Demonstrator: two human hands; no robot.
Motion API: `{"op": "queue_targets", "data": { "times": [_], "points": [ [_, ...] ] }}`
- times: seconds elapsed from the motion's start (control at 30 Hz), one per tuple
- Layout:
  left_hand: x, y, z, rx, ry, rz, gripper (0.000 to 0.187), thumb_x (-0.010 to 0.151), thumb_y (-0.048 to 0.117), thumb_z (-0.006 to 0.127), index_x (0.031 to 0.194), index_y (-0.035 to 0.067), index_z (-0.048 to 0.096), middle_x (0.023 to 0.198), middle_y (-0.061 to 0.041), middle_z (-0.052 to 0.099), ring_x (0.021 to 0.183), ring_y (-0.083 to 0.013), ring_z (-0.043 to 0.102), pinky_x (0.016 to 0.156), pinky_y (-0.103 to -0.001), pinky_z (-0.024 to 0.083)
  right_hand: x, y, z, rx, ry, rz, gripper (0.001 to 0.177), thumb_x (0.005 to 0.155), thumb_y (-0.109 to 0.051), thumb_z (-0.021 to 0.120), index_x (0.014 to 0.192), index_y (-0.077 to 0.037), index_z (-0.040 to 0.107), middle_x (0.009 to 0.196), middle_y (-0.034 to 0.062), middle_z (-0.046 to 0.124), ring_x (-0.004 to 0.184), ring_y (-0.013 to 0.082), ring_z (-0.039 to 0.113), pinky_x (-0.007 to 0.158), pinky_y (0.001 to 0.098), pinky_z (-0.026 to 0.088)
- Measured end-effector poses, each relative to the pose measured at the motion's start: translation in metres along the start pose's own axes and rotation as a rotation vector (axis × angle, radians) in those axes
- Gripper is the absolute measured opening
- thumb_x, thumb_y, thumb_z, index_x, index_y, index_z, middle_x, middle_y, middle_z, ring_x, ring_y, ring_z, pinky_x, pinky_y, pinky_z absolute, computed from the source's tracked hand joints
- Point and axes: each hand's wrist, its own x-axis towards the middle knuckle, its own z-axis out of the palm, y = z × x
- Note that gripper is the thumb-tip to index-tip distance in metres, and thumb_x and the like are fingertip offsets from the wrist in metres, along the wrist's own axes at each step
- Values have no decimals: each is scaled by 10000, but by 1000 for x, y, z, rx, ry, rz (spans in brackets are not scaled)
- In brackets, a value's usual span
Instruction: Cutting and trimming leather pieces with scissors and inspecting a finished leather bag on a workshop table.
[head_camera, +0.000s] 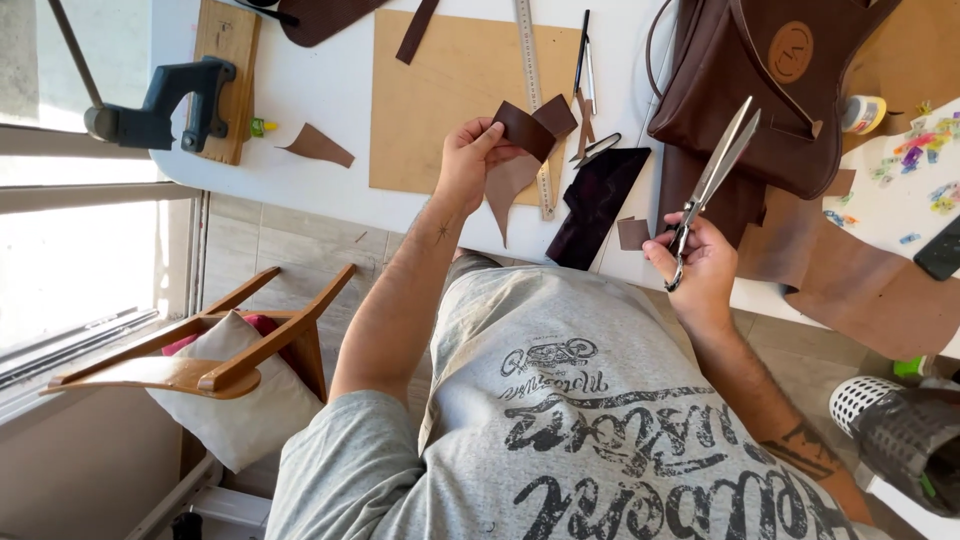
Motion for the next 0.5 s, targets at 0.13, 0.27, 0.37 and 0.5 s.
{"op": "queue_targets", "data": {
  "times": [0.13,0.27,0.37,0.5],
  "points": [
    [-22,12,12,-37,15,26,119,1005,133,612,1041,47,686,799,-138,768,764,-272,803,794,-363,649,6,-1,5,7,-52,-36,436,855,77,811,1248,52,625,858,191,679,730,170,694,698,271,576],
    [-48,29,20,-10,27,79,116,997,99,614,1030,23,697,754,-112,748,702,-241,795,759,-347,654,11,2,9,5,-108,-45,428,864,76,805,1248,55,618,862,195,679,730,167,693,680,267,572],
    [-66,43,25,29,24,134,123,1002,80,616,1036,8,710,754,-131,744,681,-255,791,760,-360,654,15,3,16,13,-148,-59,426,864,82,805,1244,64,615,865,202,682,727,171,696,676,273,575],
    [-87,59,31,24,17,181,126,1002,50,611,1048,-2,716,764,-126,729,684,-254,785,755,-366,656,20,-1,26,40,-188,-63,426,861,98,801,1242,65,613,859,201,677,721,175,696,679,273,577]
  ]
}}
